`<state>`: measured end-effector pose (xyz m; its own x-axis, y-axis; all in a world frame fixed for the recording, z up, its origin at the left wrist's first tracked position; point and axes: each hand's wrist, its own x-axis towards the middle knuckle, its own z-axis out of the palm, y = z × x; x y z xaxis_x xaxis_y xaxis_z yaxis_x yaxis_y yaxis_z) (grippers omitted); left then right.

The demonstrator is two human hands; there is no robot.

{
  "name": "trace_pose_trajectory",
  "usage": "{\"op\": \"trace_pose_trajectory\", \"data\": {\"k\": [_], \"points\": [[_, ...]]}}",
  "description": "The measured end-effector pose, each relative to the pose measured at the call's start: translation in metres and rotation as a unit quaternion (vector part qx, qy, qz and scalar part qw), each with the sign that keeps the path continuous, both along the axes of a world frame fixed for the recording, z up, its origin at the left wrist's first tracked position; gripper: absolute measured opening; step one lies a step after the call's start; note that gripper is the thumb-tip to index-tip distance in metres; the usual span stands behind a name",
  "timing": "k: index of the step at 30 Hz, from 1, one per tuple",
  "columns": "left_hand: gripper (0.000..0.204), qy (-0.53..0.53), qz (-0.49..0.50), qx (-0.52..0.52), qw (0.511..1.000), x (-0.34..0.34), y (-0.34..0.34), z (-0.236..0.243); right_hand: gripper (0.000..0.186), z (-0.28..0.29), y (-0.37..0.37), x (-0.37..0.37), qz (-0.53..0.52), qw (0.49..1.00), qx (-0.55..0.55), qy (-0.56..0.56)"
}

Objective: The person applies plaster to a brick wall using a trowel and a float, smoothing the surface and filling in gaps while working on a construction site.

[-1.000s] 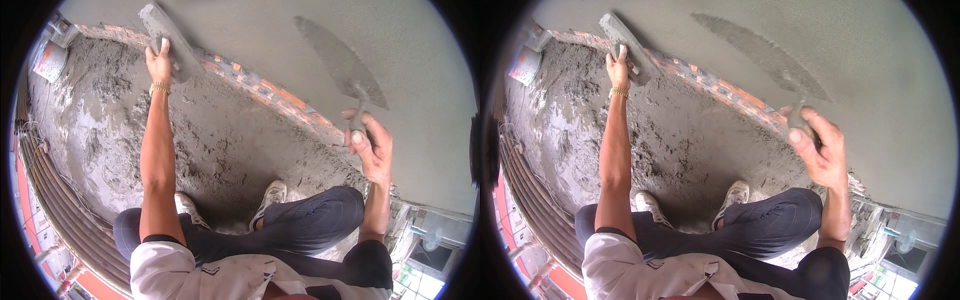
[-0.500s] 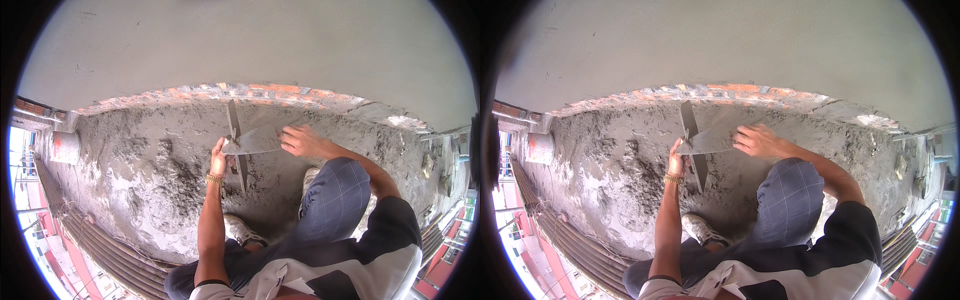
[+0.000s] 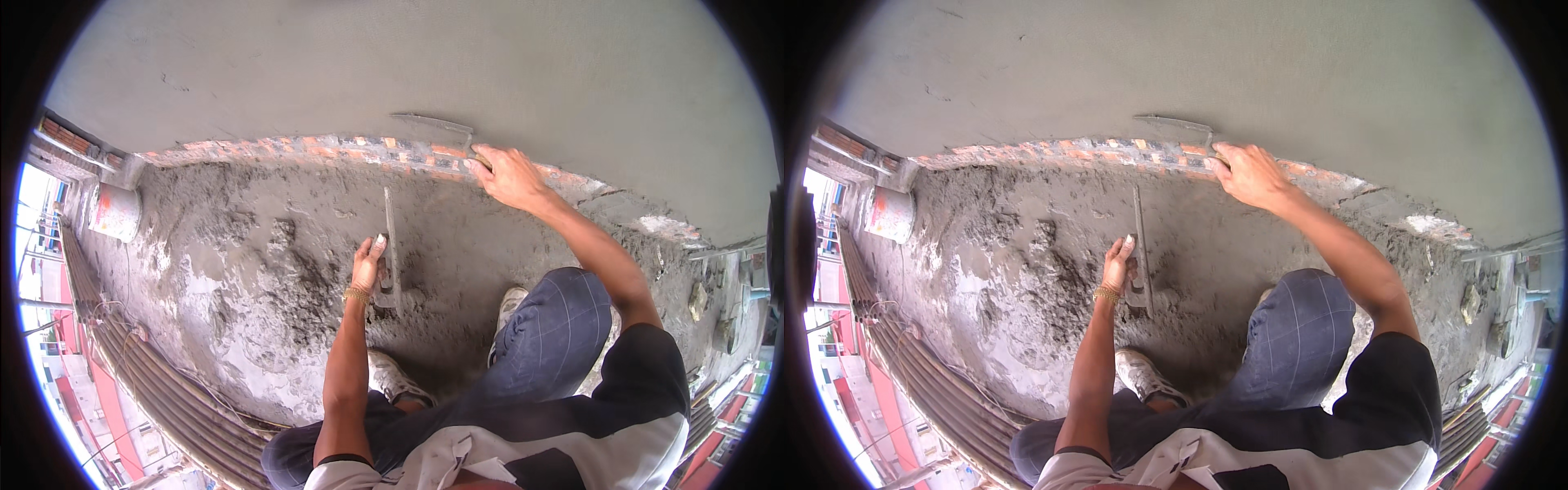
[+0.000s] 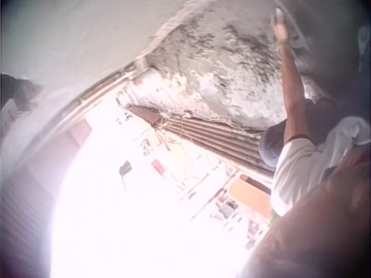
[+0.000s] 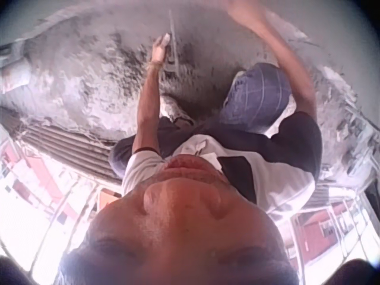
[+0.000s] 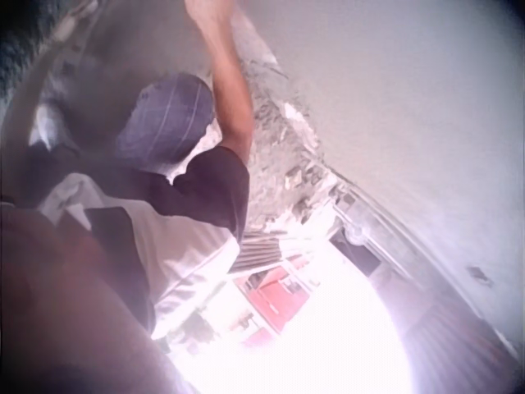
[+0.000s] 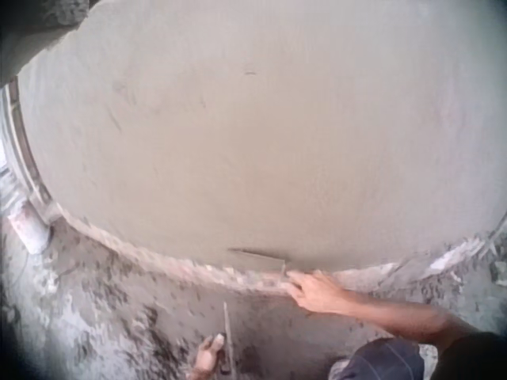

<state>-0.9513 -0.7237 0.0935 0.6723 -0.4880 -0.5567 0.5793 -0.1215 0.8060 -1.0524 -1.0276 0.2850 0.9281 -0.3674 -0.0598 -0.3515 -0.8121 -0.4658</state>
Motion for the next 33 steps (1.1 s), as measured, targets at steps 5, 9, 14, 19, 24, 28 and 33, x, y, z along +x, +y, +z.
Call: {"op": "trace_pose_trajectory", "data": {"k": [5, 9, 14, 19, 24, 28, 33], "points": [[0.040, -0.024, 0.039, -0.075, 0.996, 0.014, -0.022, 0.003, 0.058, 0.039, 0.010, 0.006, -0.003, 0.986, 0.017, -0.165], [0.031, -0.058, 0.107, -0.136, 0.983, 0.019, -0.051, 0.036, 0.065, 0.084, 0.023, 0.033, -0.036, 0.972, 0.105, -0.208], [0.022, -0.141, 0.161, -0.215, 0.953, 0.033, -0.075, 0.094, 0.073, 0.092, 0.008, 0.021, -0.060, 0.941, 0.233, -0.238], [0.018, -0.250, 0.171, -0.233, 0.924, 0.034, -0.086, 0.139, 0.073, 0.098, 0.006, -0.011, -0.062, 0.907, 0.240, -0.340], [0.042, -0.547, 0.124, -0.096, 0.822, 0.027, -0.121, 0.189, 0.060, 0.167, 0.014, 0.023, -0.025, 0.898, 0.248, -0.363], [0.041, -0.657, 0.105, -0.017, 0.746, 0.021, -0.164, 0.210, 0.046, 0.213, -0.017, 0.007, -0.019, 0.872, 0.310, -0.378], [0.042, -0.773, 0.090, 0.079, 0.623, 0.061, -0.156, 0.250, 0.041, 0.180, 0.005, -0.030, -0.021, 0.801, 0.287, -0.526]]}}
